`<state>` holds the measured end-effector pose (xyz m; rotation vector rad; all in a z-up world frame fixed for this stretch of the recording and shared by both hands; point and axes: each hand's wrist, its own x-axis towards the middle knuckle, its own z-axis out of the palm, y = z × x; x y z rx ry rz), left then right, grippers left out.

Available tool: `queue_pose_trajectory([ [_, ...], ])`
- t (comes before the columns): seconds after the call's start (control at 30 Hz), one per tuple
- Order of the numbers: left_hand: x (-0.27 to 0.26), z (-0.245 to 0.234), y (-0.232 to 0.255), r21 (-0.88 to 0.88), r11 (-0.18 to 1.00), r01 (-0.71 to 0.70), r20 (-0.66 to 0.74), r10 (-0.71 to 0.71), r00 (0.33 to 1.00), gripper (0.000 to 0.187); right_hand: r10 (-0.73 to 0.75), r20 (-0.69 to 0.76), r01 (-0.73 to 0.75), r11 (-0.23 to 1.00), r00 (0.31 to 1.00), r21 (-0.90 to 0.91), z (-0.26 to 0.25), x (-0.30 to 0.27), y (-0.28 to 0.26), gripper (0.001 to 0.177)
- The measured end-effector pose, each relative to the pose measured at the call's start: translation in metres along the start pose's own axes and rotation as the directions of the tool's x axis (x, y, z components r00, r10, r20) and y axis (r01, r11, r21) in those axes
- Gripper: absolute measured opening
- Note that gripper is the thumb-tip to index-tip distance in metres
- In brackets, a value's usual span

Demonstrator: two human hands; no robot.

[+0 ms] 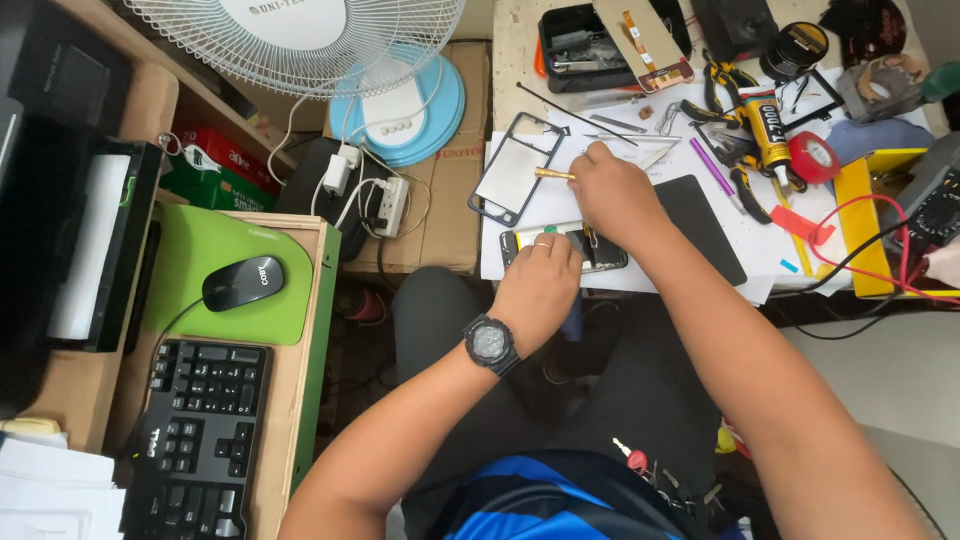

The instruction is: The person uses a gold-colored precision screwdriver to unscrew and remove components from the internal chassis of a disassembled smartphone. They carefully manipulate small parts and connectors within the device's frame while working at a cluttered desk.

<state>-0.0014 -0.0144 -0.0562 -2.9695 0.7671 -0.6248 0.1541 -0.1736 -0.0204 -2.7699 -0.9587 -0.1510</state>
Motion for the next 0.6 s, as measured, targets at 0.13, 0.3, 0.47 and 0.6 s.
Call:
queue_pose_trajectory([
  [0.13, 0.001, -0.003, 0.000, 0.000, 1.000, -0.005, 0.012, 0.005, 1.000, 0.020, 0.017, -0.004, -0.017, 0.999, 1.000, 0.040, -0.001, -0.002, 0.002, 0.019],
  [0.3, 0.010, -0.024, -0.010, -0.121, 0.991, 0.059, 0.014, -0.058, 0.998, 0.015, 0.213, -0.012, -0.184, 0.869, 0.977, 0.459, -0.002, 0.000, 0.012, 0.017],
  [0.47, 0.019, -0.031, -0.033, -0.293, 0.941, 0.169, 0.043, -0.164, 0.986, 0.013, 0.361, 0.074, -0.316, 0.679, 0.930, 0.663, -0.019, -0.014, 0.014, 0.021],
  [0.6, 0.041, -0.047, -0.048, -0.578, 0.726, 0.373, 0.121, -0.375, 0.919, 0.016, 0.399, 0.108, -0.315, 0.500, 0.911, 0.807, -0.031, -0.017, 0.017, 0.021],
])
